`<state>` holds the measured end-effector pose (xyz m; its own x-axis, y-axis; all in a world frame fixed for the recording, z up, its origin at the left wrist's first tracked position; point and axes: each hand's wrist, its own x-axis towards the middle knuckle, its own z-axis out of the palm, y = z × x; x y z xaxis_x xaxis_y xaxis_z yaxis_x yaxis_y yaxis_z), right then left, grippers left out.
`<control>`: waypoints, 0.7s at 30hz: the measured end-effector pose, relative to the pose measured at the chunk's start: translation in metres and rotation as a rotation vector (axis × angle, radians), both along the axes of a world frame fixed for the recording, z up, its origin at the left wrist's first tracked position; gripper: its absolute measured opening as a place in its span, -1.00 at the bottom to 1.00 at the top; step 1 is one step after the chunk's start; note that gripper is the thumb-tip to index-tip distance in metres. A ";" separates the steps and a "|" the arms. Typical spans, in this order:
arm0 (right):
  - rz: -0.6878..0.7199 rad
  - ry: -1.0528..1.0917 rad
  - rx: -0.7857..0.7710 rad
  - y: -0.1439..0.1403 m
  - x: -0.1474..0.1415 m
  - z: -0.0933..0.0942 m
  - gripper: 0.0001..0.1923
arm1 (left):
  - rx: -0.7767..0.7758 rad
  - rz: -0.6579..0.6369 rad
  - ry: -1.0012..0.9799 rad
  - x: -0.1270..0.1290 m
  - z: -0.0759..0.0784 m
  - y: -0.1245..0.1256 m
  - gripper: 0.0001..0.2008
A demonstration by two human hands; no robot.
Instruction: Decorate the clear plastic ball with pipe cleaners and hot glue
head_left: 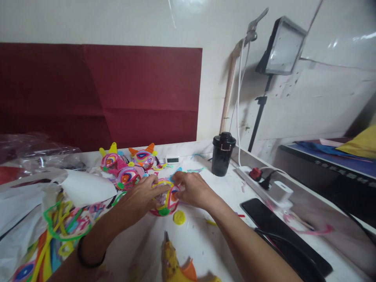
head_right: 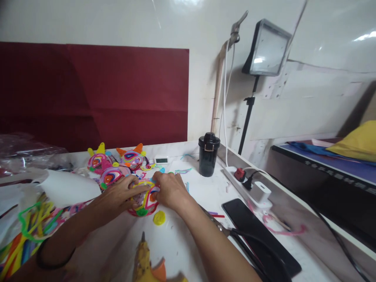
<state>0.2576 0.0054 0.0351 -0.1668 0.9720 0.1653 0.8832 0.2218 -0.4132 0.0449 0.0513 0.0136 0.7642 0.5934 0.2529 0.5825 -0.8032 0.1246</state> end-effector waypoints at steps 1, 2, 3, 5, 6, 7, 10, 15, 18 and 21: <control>0.002 -0.007 0.007 0.000 0.001 0.000 -0.62 | -0.005 0.000 0.000 0.000 0.000 0.000 -0.60; 0.005 -0.016 0.013 0.001 0.001 -0.001 -0.66 | -0.010 0.000 -0.003 0.000 0.000 0.000 -0.60; 0.009 -0.027 0.017 0.001 0.001 -0.001 -0.69 | -0.014 -0.001 -0.007 0.000 0.000 0.000 -0.60; 0.014 -0.046 0.021 0.001 0.001 -0.002 -0.69 | -0.021 -0.001 -0.014 -0.001 0.000 0.000 -0.60; 0.015 -0.055 0.021 0.001 0.001 -0.002 -0.68 | -0.022 0.002 -0.014 -0.001 0.001 -0.001 -0.58; 0.016 -0.064 0.019 0.001 0.000 -0.002 -0.67 | -0.022 0.004 -0.009 -0.001 0.001 -0.001 -0.57; 0.014 -0.085 0.012 0.001 -0.001 -0.002 -0.65 | -0.022 0.009 0.013 0.000 0.002 -0.003 -0.55; 0.007 -0.103 0.004 0.001 -0.002 -0.001 -0.67 | 0.000 0.005 0.026 0.001 0.002 -0.003 -0.58; 0.000 -0.101 -0.005 0.002 -0.002 -0.001 -0.71 | 0.028 0.009 0.031 0.001 0.000 -0.003 -0.63; -0.008 -0.091 -0.015 0.002 -0.003 -0.001 -0.75 | 0.038 0.007 0.039 0.002 0.000 -0.002 -0.62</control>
<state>0.2549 0.0073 0.0342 -0.1730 0.9756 0.1353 0.9189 0.2093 -0.3344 0.0467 0.0494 0.0137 0.7697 0.5892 0.2457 0.5919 -0.8029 0.0709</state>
